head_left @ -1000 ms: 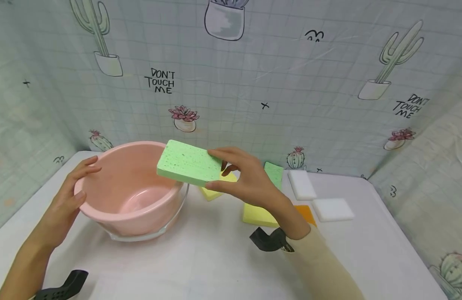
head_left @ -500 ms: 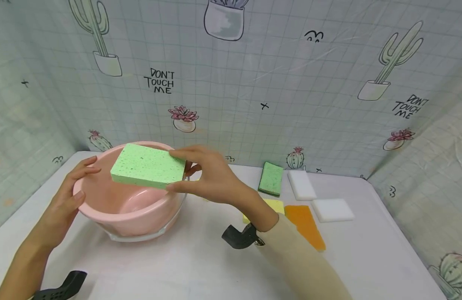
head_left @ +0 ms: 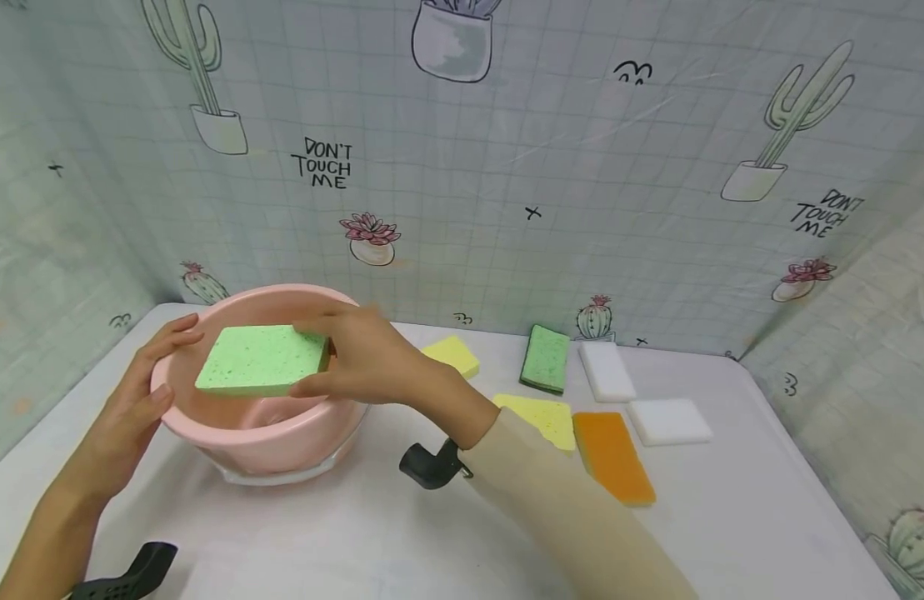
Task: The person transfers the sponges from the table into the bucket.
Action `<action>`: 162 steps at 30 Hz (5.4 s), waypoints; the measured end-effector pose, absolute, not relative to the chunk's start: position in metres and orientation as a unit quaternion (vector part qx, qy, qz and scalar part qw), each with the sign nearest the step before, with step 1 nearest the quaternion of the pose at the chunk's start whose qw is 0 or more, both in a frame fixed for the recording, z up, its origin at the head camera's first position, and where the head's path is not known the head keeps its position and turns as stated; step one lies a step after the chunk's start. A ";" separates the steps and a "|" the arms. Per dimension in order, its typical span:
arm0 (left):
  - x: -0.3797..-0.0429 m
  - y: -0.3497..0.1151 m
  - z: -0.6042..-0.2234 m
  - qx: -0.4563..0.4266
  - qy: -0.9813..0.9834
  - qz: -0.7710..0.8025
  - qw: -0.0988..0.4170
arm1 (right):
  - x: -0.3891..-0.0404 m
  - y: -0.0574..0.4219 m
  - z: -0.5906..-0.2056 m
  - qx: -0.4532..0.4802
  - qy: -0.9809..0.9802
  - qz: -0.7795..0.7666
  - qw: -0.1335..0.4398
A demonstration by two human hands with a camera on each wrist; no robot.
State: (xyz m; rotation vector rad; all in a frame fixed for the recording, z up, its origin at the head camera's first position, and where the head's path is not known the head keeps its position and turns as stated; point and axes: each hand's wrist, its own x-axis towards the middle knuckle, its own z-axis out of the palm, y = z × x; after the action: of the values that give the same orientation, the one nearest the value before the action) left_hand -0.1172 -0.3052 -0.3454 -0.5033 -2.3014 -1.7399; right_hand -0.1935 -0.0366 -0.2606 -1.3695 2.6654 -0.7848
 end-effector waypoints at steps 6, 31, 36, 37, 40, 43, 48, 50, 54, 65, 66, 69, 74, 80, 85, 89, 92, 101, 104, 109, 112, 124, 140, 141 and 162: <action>-0.117 -0.305 -0.345 -0.162 -0.790 -0.581 0.109 | -0.201 -0.054 -0.256 -0.462 0.861 -0.204 0.055; -0.116 -0.305 -0.344 -0.170 -0.792 -0.576 0.111 | -0.205 -0.075 -0.255 -0.477 0.861 -0.118 0.127; -0.115 -0.303 -0.342 -0.163 -0.800 -0.567 0.112 | -0.203 -0.075 -0.254 -0.452 0.875 -0.100 0.139; -0.115 -0.303 -0.342 -0.162 -0.801 -0.565 0.112 | -0.203 -0.075 -0.254 -0.449 0.877 -0.098 0.141; -0.116 -0.302 -0.342 -0.166 -0.800 -0.565 0.114 | -0.202 -0.074 -0.253 -0.439 0.880 -0.096 0.154; -0.117 -0.303 -0.343 -0.173 -0.798 -0.566 0.115 | -0.203 -0.074 -0.251 -0.439 0.881 -0.084 0.155; -0.117 -0.304 -0.344 -0.169 -0.801 -0.562 0.118 | -0.206 -0.071 -0.250 -0.454 0.873 -0.115 0.139; -0.117 -0.305 -0.344 -0.166 -0.802 -0.562 0.118 | -0.207 -0.068 -0.250 -0.462 0.866 -0.142 0.128; -0.116 -0.306 -0.343 -0.167 -0.800 -0.564 0.116 | -0.207 -0.058 -0.250 -0.468 0.858 -0.187 0.100; -0.117 -0.306 -0.344 -0.174 -0.798 -0.565 0.117 | -0.199 -0.010 -0.244 -0.464 0.843 -0.272 0.012; -0.117 -0.306 -0.344 -0.174 -0.798 -0.565 0.117 | -0.199 -0.005 -0.245 -0.463 0.841 -0.279 0.003; -0.117 -0.307 -0.345 -0.174 -0.800 -0.563 0.118 | -0.200 0.010 -0.248 -0.458 0.837 -0.299 -0.016; -0.117 -0.308 -0.347 -0.173 -0.800 -0.562 0.120 | -0.201 0.028 -0.255 -0.434 0.842 -0.320 -0.031; -0.116 -0.307 -0.348 -0.172 -0.799 -0.565 0.118 | -0.198 0.042 -0.271 -0.421 0.837 -0.347 -0.047; -0.115 -0.307 -0.346 -0.174 -0.797 -0.567 0.114 | -0.196 0.051 -0.286 -0.407 0.841 -0.354 -0.049; -0.114 -0.306 -0.345 -0.173 -0.798 -0.567 0.114 | -0.195 0.062 -0.296 -0.394 0.845 -0.357 -0.061; -0.115 -0.306 -0.345 -0.169 -0.800 -0.564 0.115 | -0.193 0.075 -0.306 -0.379 0.851 -0.359 -0.066; -0.118 -0.307 -0.345 -0.172 -0.791 -0.575 0.114 | -0.190 0.112 -0.338 -0.343 0.868 -0.354 -0.061; -0.118 -0.307 -0.345 -0.169 -0.791 -0.576 0.116 | -0.190 0.125 -0.347 -0.338 0.870 -0.354 -0.057; -0.118 -0.306 -0.345 -0.164 -0.796 -0.570 0.116 | -0.188 0.150 -0.358 -0.324 0.876 -0.353 -0.061; -0.118 -0.305 -0.345 -0.165 -0.795 -0.573 0.113 | -0.187 0.164 -0.365 -0.312 0.882 -0.346 -0.065; -0.117 -0.305 -0.345 -0.172 -0.779 -0.593 0.108 | -0.178 0.203 -0.376 -0.246 0.915 -0.320 -0.012; -0.113 -0.305 -0.346 -0.163 -0.777 -0.599 0.104 | -0.182 0.241 -0.386 -0.261 0.900 -0.345 0.050; -0.113 -0.306 -0.346 -0.166 -0.776 -0.600 0.105 | -0.183 0.242 -0.387 -0.264 0.900 -0.343 0.054; -0.117 -0.305 -0.346 -0.165 -0.767 -0.611 0.104 | -0.187 0.251 -0.402 -0.267 0.899 -0.346 0.035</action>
State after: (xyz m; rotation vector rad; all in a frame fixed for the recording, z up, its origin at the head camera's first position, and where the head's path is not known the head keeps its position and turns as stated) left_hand -0.1174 -0.3053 -0.3463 -0.4875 -2.2615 -1.8030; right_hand -0.1873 0.2514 -0.4019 -0.8199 2.7633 -1.0634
